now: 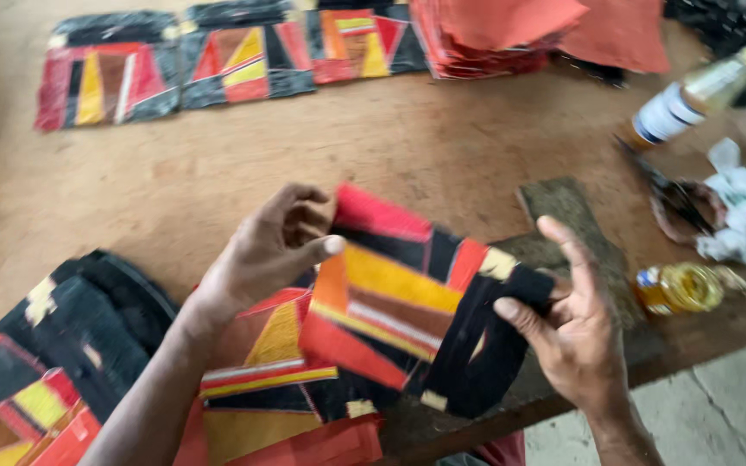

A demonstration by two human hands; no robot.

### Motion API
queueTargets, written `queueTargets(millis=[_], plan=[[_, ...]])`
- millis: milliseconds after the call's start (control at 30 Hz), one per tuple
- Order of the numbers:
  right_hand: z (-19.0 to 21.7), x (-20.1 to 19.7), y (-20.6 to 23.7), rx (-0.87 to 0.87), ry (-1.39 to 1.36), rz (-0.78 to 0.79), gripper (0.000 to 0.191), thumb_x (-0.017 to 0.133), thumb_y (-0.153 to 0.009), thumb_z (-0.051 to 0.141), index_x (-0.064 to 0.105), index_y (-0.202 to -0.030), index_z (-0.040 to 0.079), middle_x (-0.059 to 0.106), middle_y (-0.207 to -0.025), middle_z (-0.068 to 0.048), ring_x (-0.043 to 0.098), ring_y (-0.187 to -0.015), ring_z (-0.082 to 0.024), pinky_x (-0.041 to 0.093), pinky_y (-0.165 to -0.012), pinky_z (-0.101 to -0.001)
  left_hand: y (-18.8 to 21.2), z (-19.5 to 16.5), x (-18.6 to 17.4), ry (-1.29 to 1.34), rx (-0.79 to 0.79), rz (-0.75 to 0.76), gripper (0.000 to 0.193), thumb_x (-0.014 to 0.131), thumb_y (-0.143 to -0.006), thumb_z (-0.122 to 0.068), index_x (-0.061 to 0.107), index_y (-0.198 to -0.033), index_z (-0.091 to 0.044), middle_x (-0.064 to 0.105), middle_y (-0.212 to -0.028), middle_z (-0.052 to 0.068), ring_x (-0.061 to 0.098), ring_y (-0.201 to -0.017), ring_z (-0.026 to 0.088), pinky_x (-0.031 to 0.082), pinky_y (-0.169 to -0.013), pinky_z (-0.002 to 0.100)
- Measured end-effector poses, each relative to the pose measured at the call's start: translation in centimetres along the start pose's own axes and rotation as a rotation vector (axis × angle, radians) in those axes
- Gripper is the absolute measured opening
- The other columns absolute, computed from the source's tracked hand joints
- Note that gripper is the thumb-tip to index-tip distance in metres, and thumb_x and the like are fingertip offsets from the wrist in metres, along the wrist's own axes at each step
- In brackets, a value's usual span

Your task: The person assembles colorful geometric fabric or leather patchwork pieces onto black backing panels at a workbench. They press and align the pieces with their fingers, apply glue from a jar, turn the panels over, and stack the finished panels with others on the table.

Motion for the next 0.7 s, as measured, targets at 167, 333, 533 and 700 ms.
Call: queueTargets(millis=[167,333,533,700], plan=[[-0.5,-3.6,2.0,0.026,0.209,-0.189,0.097,0.077,-0.083,0.010,0.022,-0.163,0.009,0.071,-0.117,-0.019,0.072,-0.100,-0.018,0.061,-0.081,-0.0282,-2.2,3.1,5.7,0.008,-0.061,0.258,0.051,0.076,-0.087,-0.020,0.058,-0.132,-0.005,0.071,-0.118,0.007,0.066,-0.105,0.012,0.057,-0.086,0.031],[-0.8,-7.0,5.3,0.119,0.743,-0.116,0.119,0.087,-0.078,0.017,0.004,-0.161,0.003,0.041,-0.154,-0.030,0.066,-0.107,-0.031,0.057,-0.082,-0.0401,-4.0,1.3,10.0,-0.328,-0.100,0.083,0.036,0.063,-0.093,-0.016,0.065,-0.129,-0.013,0.078,-0.102,0.009,0.072,-0.089,0.016,0.056,-0.079,0.034],[1.7,-15.7,8.5,0.050,0.983,-0.235,0.090,0.080,-0.078,0.037,0.044,-0.159,0.025,0.054,-0.147,-0.012,0.064,-0.117,-0.030,0.060,-0.087,-0.0372,-8.4,-2.5,19.4,-0.332,0.218,0.167,0.037,0.060,-0.090,-0.007,0.064,-0.126,-0.012,0.075,-0.102,0.016,0.073,-0.095,0.027,0.056,-0.082,0.040],[0.4,-21.9,6.4,0.021,1.298,-0.134,0.064,0.085,-0.065,0.035,0.073,-0.127,0.021,0.035,-0.162,-0.017,0.034,-0.134,-0.037,0.029,-0.118,-0.0507,-11.7,-2.7,25.3,-0.332,0.215,0.165,0.039,0.054,-0.087,-0.004,0.061,-0.125,-0.013,0.072,-0.095,0.016,0.072,-0.086,0.033,0.055,-0.080,0.044]])
Point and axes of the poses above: each hand's wrist, its own y-axis away from the middle knuckle, its own x-axis out of the palm, z = x × y, the point moved 3 cm from there along -y, towards the middle knuckle
